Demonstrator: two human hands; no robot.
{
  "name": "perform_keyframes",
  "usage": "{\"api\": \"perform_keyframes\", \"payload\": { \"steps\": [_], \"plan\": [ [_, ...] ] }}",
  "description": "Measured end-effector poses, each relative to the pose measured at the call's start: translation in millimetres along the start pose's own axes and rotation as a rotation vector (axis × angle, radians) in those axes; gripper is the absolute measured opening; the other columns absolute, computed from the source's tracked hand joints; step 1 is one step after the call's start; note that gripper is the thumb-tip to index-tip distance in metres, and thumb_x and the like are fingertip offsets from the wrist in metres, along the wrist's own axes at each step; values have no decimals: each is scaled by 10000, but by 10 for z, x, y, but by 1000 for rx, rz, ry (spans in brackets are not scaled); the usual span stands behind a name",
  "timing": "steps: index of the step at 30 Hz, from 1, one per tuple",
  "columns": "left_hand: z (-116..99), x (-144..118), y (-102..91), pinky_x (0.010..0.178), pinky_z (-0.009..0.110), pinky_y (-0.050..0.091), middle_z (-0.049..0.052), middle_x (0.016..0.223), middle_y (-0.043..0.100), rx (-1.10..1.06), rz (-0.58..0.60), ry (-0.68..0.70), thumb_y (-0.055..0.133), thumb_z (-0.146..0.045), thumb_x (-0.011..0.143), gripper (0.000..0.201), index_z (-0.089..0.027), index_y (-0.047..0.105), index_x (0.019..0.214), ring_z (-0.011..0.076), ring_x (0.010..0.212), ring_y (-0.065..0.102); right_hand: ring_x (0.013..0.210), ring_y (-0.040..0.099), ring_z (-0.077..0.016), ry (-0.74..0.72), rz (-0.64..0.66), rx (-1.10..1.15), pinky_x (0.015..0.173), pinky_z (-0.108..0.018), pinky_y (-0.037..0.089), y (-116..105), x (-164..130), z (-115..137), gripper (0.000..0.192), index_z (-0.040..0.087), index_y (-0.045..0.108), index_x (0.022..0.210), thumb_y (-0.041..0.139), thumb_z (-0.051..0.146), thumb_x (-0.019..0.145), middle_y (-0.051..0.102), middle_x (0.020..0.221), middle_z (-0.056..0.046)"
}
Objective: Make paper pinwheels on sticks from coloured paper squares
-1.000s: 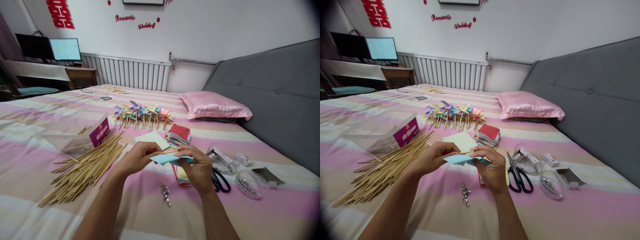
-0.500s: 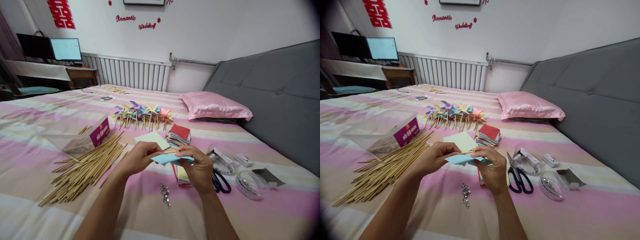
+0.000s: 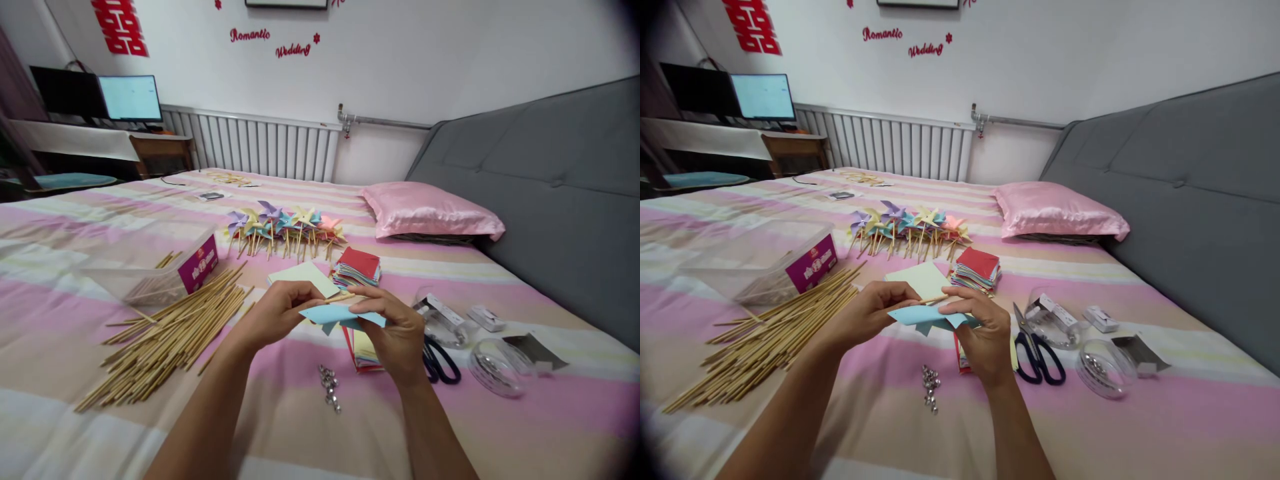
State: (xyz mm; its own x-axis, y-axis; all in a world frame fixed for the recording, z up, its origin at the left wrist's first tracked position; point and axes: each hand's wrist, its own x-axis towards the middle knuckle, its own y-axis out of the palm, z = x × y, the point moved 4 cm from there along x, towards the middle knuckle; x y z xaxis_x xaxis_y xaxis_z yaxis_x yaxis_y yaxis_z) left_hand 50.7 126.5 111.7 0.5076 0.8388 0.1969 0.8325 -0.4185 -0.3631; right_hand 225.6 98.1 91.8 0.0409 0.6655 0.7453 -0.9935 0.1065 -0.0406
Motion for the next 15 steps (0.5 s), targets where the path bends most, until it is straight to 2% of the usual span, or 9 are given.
{"api": "perform_keyframes", "payload": {
  "steps": [4, 8, 15],
  "plan": [
    [-15, -9, 32, 592, 227, 425, 56, 756, 681, -9, 53, -3, 538, -157, 782, 110, -114, 636, 808, 133, 664, 597, 909, 660, -196, -39, -8, -25, 808, -344, 519, -4, 16, 23, 260, 256, 712, 793, 659, 17, 706, 705, 935, -19],
    [-48, -12, 28, 579, 216, 420, 41, 730, 676, 34, 44, 1, 509, -99, 761, 134, -115, 638, 794, 118, 638, 583, 893, 663, -190, -74, -13, -48, 801, -334, 513, -3, 31, 41, 266, 250, 710, 795, 656, 5, 707, 705, 914, -20],
    [-66, -11, 13, 600, 226, 420, 29, 724, 654, 65, 54, 17, 488, -97, 757, 145, -122, 629, 781, 117, 655, 565, 881, 669, -194, -76, -10, -45, 783, -334, 520, -2, 32, 57, 194, 241, 707, 789, 662, 61, 732, 708, 897, -32]
  ]
}}
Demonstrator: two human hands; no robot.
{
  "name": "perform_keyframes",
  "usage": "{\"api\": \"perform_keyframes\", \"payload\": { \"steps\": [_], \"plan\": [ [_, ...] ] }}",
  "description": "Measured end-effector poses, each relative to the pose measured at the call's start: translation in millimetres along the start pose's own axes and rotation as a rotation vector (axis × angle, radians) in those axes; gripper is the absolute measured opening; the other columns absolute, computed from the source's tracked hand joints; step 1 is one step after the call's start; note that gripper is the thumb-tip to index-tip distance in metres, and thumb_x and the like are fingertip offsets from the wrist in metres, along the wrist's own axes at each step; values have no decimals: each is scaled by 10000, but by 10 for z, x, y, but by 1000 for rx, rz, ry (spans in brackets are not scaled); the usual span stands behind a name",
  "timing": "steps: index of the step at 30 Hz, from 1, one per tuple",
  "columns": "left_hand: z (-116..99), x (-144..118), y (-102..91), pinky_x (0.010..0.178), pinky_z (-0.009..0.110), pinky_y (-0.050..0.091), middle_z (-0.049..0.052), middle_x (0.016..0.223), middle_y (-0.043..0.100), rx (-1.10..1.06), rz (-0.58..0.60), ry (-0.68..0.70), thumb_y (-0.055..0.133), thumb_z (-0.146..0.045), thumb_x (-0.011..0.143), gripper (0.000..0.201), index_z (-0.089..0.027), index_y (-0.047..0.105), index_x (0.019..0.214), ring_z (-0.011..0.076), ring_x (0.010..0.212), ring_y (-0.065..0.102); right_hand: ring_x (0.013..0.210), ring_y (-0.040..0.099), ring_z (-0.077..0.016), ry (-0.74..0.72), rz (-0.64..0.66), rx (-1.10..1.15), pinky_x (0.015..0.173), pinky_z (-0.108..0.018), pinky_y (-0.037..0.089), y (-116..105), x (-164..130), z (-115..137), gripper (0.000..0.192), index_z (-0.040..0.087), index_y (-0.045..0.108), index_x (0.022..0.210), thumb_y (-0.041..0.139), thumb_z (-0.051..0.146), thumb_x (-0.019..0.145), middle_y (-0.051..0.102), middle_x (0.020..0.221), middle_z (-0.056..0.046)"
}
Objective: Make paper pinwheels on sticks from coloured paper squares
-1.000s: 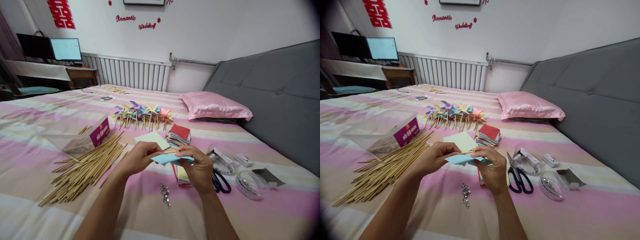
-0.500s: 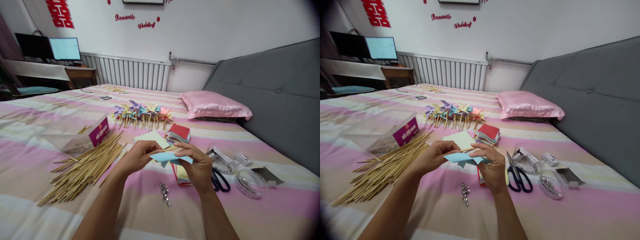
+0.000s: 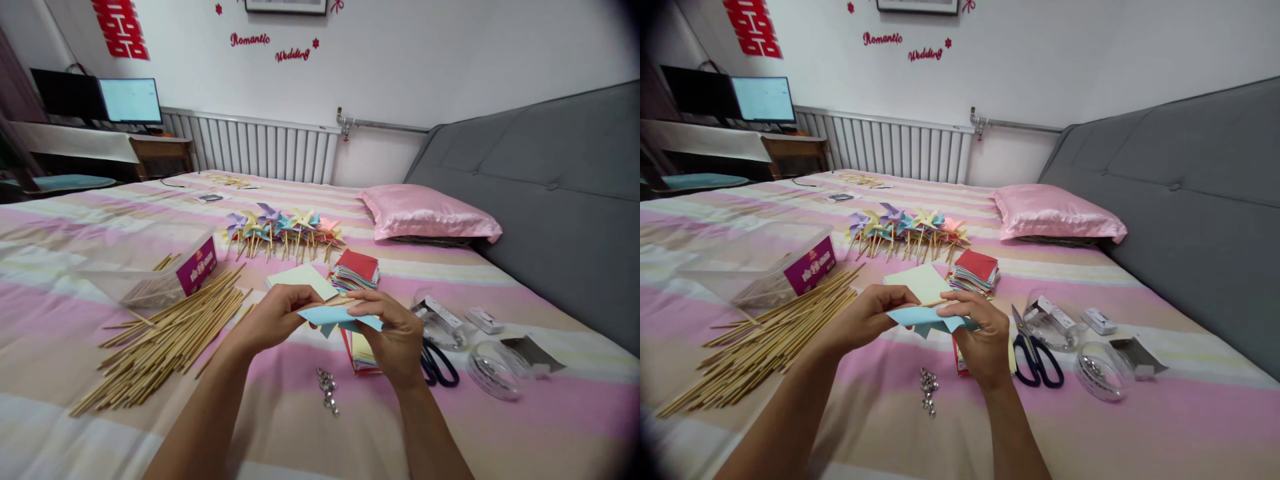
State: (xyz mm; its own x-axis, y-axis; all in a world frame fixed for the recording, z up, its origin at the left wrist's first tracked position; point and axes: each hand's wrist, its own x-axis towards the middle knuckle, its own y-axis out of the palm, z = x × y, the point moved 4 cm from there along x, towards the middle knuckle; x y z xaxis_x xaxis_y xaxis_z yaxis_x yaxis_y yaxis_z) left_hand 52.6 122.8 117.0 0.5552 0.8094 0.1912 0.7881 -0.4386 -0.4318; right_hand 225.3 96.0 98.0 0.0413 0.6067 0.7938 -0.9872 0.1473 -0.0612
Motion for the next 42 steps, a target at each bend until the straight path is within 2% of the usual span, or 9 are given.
{"api": "perform_keyframes", "payload": {
  "steps": [12, 22, 36, 42],
  "plan": [
    [5, -14, 2, 598, 233, 414, 34, 725, 652, 24, 4, -1, 487, -118, 755, 149, -122, 633, 783, 124, 655, 562, 870, 674, -183, -1, -2, -9, 785, -317, 519, 2, -13, 3, 213, 249, 711, 793, 670, 52, 722, 713, 891, -19],
    [2, -12, -7, 597, 230, 412, 33, 714, 648, 81, -5, -4, 465, -91, 753, 186, -119, 644, 793, 122, 649, 567, 820, 683, -194, 42, -42, -28, 732, -327, 543, -12, -37, -50, 145, 251, 715, 774, 672, 118, 733, 723, 870, -26],
    [-108, 1, 19, 606, 211, 433, 27, 717, 702, 81, -56, 23, 442, -17, 696, 260, -130, 672, 741, 117, 652, 608, 829, 678, -179, 27, -65, -40, 743, -305, 538, -23, -50, -43, 285, 271, 721, 783, 621, 18, 699, 719, 875, 1],
    [-82, 4, 24, 606, 211, 437, 21, 708, 703, 80, -70, 66, 447, -25, 697, 255, -133, 675, 739, 119, 647, 613, 802, 685, -187, 23, -74, -46, 719, -315, 553, -32, -50, -50, 256, 264, 722, 769, 630, 36, 701, 724, 858, -7]
  ]
}}
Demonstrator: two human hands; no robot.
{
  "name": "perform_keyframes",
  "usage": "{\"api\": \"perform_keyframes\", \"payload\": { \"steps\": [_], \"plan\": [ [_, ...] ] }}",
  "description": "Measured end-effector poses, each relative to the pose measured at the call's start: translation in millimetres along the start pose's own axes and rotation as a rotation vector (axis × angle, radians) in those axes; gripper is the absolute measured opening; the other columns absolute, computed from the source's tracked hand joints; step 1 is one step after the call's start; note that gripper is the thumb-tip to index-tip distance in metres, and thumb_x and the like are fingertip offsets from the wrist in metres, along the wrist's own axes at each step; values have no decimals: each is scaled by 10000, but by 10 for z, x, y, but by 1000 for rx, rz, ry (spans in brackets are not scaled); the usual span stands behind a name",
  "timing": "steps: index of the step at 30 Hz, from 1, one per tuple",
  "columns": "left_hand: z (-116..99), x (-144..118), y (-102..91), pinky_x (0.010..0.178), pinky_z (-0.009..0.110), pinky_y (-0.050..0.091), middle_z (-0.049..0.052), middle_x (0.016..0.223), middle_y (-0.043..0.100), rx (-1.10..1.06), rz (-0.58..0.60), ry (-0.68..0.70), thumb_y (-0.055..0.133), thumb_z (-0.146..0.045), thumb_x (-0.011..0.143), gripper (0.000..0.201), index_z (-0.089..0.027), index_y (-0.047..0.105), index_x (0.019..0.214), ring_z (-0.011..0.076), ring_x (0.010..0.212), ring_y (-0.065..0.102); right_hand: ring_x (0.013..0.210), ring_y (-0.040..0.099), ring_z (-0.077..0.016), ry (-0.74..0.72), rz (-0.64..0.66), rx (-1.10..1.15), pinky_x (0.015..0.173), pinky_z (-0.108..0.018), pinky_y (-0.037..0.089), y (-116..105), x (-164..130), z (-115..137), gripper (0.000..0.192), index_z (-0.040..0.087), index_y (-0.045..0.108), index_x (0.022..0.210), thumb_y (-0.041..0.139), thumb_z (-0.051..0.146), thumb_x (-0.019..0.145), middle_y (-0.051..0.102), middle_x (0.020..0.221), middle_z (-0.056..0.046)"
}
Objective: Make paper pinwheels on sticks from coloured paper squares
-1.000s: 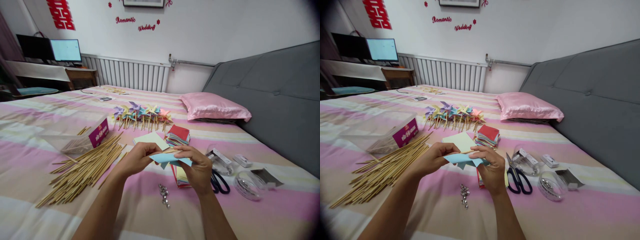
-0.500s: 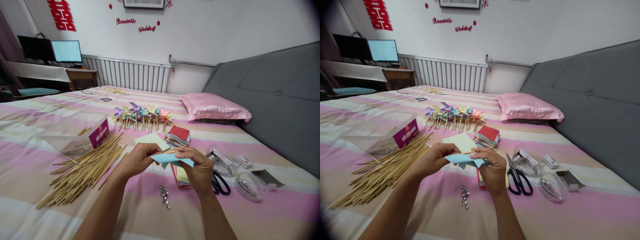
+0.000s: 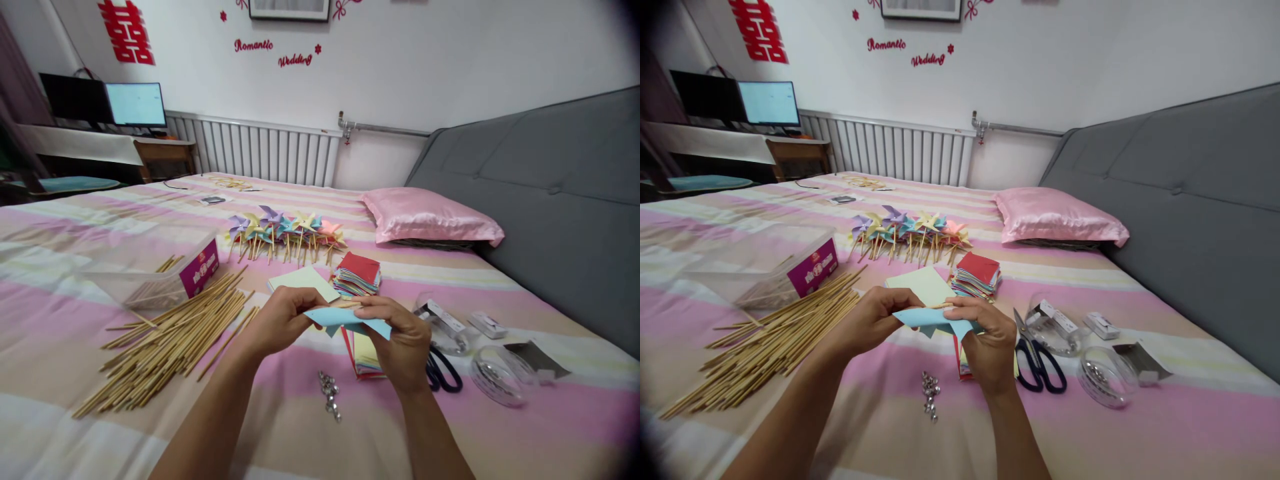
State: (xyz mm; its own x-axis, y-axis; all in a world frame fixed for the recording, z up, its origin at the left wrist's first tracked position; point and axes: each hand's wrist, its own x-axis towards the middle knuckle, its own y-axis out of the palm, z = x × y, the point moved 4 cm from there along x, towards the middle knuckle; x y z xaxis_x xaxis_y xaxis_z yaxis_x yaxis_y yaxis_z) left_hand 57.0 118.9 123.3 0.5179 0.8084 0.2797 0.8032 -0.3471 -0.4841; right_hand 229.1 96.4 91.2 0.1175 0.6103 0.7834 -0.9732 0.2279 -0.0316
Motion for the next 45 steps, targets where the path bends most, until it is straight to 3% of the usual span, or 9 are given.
{"api": "perform_keyframes", "payload": {
  "steps": [13, 21, 26, 29, 33, 36, 45],
  "plan": [
    [3, -4, 23, 593, 220, 429, 43, 699, 690, 66, -51, 0, 461, -49, 717, 241, -126, 688, 744, 130, 643, 599, 819, 680, -185, 7, -24, 10, 737, -320, 550, -34, -14, -10, 239, 268, 725, 784, 667, 49, 707, 722, 875, -8],
    [57, 6, 68, 458, 181, 291, -12, 522, 566, 87, -79, -2, 507, -101, 753, 168, -125, 660, 686, 61, 452, 398, 758, 673, -181, 24, -74, 58, 651, -306, 562, -31, -19, -13, 201, 256, 724, 780, 666, 71, 726, 711, 820, -14],
    [45, 1, 51, 491, 186, 338, 18, 616, 643, 61, -61, 16, 512, -98, 754, 159, -122, 666, 721, 80, 512, 486, 860, 666, -191, -15, -91, -29, 750, -327, 538, -41, 3, 27, 170, 248, 716, 788, 691, 93, 722, 713, 921, -24],
    [40, 1, 54, 550, 196, 396, 33, 680, 675, 11, -41, 24, 526, -97, 752, 152, -122, 675, 765, 106, 596, 563, 794, 663, -180, -45, -105, -46, 716, -316, 536, -41, 11, 58, 137, 237, 703, 783, 701, 115, 719, 709, 822, -5],
    [56, -2, 57, 544, 204, 402, 41, 681, 663, -19, -46, 0, 555, -178, 781, 137, -110, 674, 784, 109, 594, 550, 724, 657, -159, 37, -132, -119, 653, -275, 534, -36, 6, 35, 164, 230, 693, 854, 713, 145, 715, 709, 799, 5],
    [56, -6, 32, 519, 201, 375, 40, 663, 651, 34, -61, 0, 549, -225, 801, 176, -110, 680, 773, 104, 573, 523, 734, 651, -159, 42, -85, -139, 664, -274, 525, -15, 17, 26, 183, 229, 693, 892, 718, 171, 720, 704, 822, -6],
    [-1, -49, -74, 554, 195, 370, 17, 653, 659, 231, -20, 41, 496, -59, 717, 232, -130, 697, 809, 97, 575, 538, 794, 621, -155, -80, 83, -153, 728, -278, 487, 38, 53, 80, 117, 225, 656, 847, 667, 136, 771, 657, 808, -7]
  ]
}}
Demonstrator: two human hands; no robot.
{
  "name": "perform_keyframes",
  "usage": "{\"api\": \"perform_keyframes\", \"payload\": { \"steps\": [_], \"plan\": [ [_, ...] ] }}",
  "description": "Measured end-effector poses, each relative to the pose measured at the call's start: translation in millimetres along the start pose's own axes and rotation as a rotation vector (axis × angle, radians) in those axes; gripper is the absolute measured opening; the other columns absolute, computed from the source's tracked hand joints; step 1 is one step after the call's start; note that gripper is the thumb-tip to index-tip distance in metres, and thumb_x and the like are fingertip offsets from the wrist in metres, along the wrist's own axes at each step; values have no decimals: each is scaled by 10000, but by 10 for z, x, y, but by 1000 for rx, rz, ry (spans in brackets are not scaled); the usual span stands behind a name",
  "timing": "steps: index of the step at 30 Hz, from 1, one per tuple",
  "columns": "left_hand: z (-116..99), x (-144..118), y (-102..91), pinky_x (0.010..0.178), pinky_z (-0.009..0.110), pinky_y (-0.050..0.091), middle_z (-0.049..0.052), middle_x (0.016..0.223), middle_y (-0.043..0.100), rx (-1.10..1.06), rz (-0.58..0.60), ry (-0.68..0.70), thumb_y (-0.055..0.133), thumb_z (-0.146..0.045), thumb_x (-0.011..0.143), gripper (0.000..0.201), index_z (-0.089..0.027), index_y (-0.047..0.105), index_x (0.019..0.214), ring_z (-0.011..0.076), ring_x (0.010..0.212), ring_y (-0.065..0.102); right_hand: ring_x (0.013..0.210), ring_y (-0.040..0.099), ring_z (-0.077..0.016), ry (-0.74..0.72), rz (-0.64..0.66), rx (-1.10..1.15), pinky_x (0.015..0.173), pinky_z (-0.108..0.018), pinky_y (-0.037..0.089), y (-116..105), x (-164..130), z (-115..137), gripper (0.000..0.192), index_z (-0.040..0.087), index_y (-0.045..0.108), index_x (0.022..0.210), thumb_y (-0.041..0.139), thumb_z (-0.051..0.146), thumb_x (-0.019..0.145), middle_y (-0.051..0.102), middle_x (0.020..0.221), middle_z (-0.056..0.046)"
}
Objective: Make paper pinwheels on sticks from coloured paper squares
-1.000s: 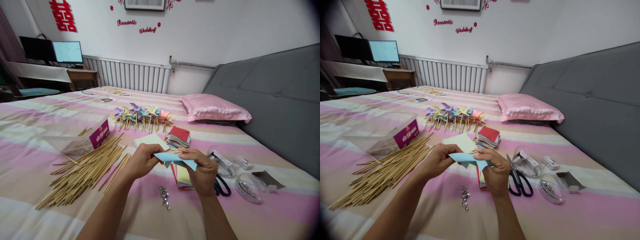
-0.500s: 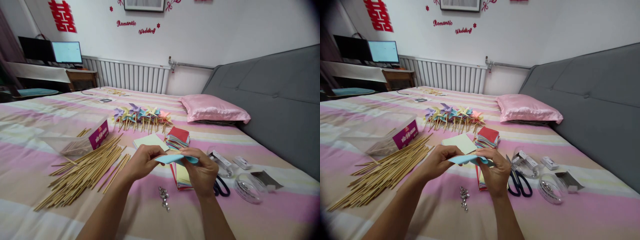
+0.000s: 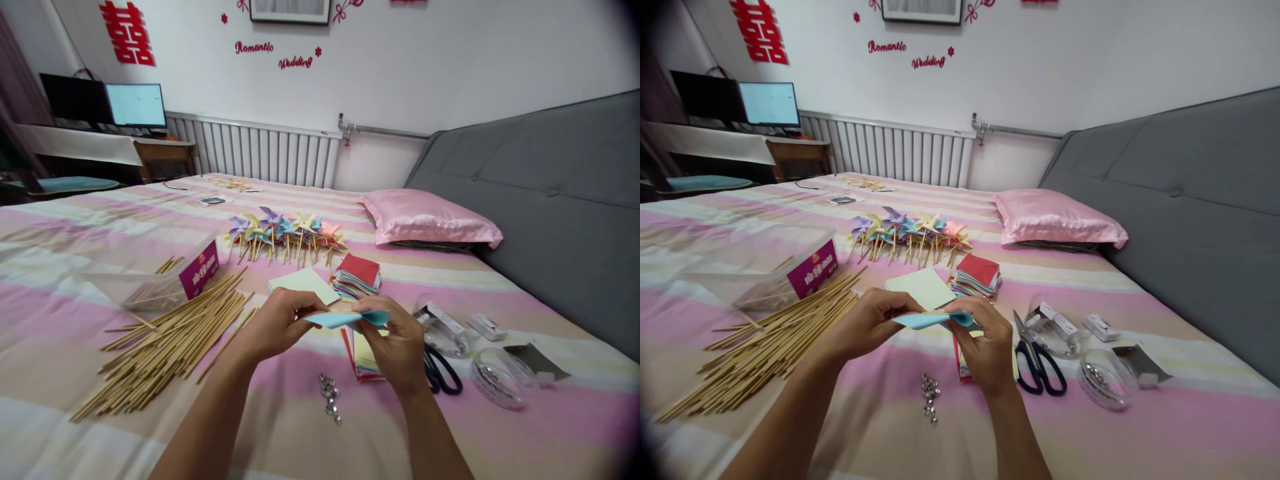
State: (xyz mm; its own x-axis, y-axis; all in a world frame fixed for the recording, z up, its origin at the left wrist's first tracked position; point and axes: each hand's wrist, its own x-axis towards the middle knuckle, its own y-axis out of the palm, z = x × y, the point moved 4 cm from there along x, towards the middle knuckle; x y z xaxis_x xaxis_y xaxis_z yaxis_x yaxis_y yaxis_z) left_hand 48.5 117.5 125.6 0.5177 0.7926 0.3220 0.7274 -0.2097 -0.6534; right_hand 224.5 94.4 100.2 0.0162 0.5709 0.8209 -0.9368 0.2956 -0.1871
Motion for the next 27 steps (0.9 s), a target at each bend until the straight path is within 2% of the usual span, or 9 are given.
{"api": "perform_keyframes", "payload": {
  "steps": [10, 17, 21, 27],
  "plan": [
    [15, 3, 15, 543, 191, 365, 0, 623, 635, -8, 27, -46, 509, -55, 687, 213, -140, 684, 774, 96, 569, 528, 822, 585, -143, 28, 106, -15, 762, -269, 448, 28, -20, -12, 131, 227, 607, 877, 599, 111, 816, 619, 842, -5],
    [100, 4, 53, 550, 208, 373, 14, 651, 648, -52, 79, -76, 491, -84, 710, 213, -140, 682, 784, 111, 590, 543, 780, 556, -151, 110, 218, -26, 714, -267, 432, 74, -18, -20, 58, 203, 571, 822, 539, 172, 859, 578, 817, -14],
    [150, 47, 125, 532, 212, 336, 7, 626, 603, -109, 72, -106, 496, -155, 766, 174, -141, 665, 728, 99, 560, 474, 794, 571, -169, 185, 178, -61, 731, -285, 447, 76, -42, -111, 40, 199, 574, 862, 545, 226, 859, 598, 845, -31],
    [194, 122, 281, 494, 211, 295, -6, 622, 523, -259, 140, -165, 471, -362, 853, 295, -133, 635, 764, 87, 532, 379, 848, 585, -192, 325, 100, -71, 761, -303, 463, -4, -5, -239, 143, 186, 643, 910, 596, 287, 820, 644, 909, -48]
  ]
}}
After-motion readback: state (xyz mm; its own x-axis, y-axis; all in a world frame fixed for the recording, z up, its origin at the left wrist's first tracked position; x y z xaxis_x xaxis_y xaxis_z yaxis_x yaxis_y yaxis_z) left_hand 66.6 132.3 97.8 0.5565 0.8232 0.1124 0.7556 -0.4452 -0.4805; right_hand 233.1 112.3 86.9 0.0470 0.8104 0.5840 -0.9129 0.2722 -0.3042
